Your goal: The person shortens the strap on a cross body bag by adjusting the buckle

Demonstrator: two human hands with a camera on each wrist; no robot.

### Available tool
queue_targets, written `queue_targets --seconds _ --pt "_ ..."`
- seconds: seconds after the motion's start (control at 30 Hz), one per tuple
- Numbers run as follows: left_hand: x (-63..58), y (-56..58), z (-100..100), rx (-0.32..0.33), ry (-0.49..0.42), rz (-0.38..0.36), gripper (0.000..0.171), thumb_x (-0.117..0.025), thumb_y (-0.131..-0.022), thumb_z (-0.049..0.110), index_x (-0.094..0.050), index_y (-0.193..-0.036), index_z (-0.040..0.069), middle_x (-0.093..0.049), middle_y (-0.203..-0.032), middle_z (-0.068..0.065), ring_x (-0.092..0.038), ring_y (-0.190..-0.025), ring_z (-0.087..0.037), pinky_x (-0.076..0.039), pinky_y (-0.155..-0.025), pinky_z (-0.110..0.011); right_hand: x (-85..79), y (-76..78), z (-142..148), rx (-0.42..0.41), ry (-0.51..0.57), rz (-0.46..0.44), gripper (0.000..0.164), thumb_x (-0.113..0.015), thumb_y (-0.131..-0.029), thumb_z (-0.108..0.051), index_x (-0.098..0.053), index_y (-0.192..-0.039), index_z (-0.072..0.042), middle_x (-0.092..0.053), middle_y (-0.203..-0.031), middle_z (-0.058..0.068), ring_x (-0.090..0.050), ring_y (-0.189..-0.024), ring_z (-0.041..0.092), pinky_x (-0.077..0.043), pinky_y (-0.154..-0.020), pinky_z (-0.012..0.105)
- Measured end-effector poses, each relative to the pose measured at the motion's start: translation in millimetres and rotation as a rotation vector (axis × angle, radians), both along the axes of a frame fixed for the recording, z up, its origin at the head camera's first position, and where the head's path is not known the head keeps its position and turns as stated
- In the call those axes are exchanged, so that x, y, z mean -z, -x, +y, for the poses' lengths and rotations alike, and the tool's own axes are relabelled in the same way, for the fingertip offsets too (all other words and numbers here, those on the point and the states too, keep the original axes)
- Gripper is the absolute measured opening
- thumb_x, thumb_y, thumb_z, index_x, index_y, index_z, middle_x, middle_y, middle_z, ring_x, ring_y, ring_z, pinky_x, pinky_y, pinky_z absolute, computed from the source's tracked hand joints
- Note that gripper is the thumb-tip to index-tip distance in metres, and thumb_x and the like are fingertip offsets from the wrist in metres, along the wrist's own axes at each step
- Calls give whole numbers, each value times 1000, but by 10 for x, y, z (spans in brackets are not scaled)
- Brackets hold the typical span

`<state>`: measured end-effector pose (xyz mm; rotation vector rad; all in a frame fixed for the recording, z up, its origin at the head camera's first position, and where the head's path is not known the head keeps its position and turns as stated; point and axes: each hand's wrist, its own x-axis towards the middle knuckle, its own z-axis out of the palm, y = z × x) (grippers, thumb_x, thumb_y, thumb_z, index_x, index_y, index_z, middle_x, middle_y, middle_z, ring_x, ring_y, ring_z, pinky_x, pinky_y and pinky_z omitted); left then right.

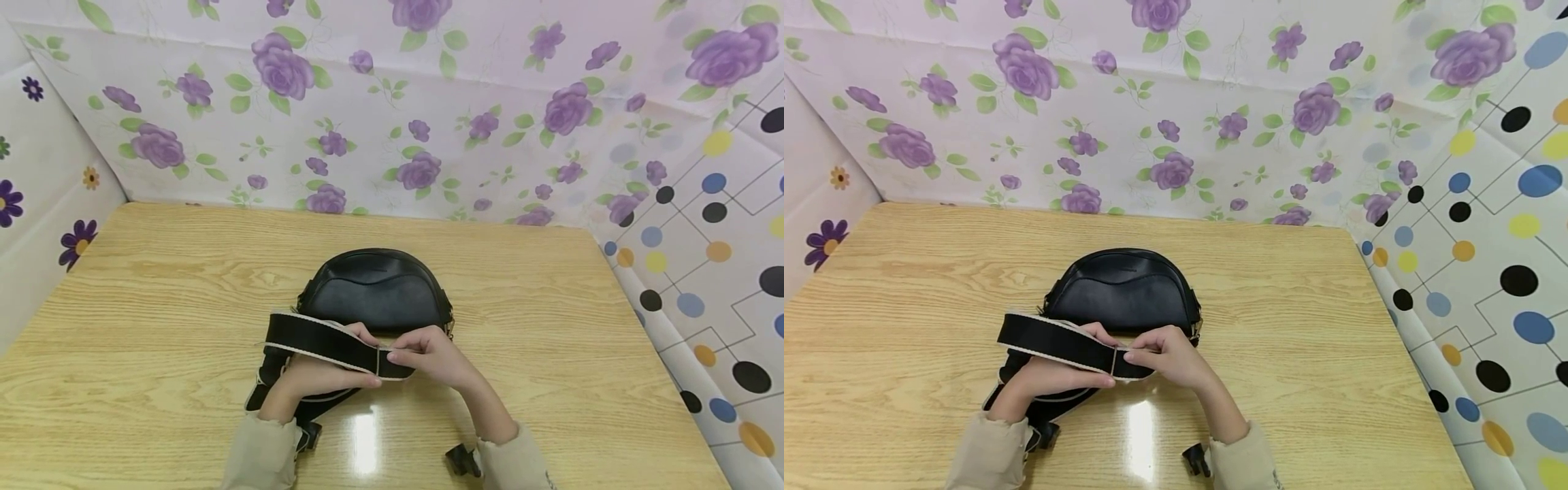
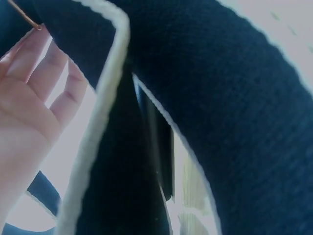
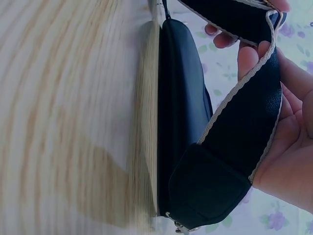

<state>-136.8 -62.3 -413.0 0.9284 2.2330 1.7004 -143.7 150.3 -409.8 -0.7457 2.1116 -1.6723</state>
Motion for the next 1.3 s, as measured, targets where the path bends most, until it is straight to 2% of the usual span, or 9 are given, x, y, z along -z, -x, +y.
queue_targets --seconds 0.33,0.57,0.77,1.03,1.3 --pt "-1 -5 12 13 4 4 34 -79 -66 8 -58 -93 10 -63 -88 5 -57 -75 -7 -47 -68 -25 12 5 -10 -4 -12 14 10 -61 -83 -1 -66 -81 7 -56 -64 2 -39 -53 5 -32 -48 18" --pt "15 -6 19 10 20 37 35 -79 -66 10 -58 -93 12 -63 -91 6 -58 -79 -7 -47 -69 -24 -62 -20 -47 -6 17 6 9 -58 -83 5 -64 -80 10 -43 -55 -2 -30 -49 4 -27 -46 18" --pt "18 -1 25 20 17 28 34 -79 -67 10 -57 -93 11 -63 -92 4 -58 -80 -8 -47 -71 -24 -7 -6 -34 -1 20 -4 9 -57 -84 5 -64 -82 11 -48 -58 3 -32 -49 5 -28 -46 18" --pt "13 6 38 44 -1 26 33 -78 -68 11 -57 -93 9 -63 -92 2 -57 -78 -7 -46 -71 -24 10 -15 -42 4 48 -1 10 -58 -83 3 -64 -83 12 -53 -62 -2 -36 -52 4 -31 -48 18" --pt "11 -1 34 78 -21 -8 33 -77 -69 9 -56 -94 6 -63 -94 -2 -54 -77 -6 -45 -70 -22 4 -21 -52 12 32 -6 10 -58 -84 3 -64 -82 11 -49 -61 -4 -34 -51 4 -29 -47 18"
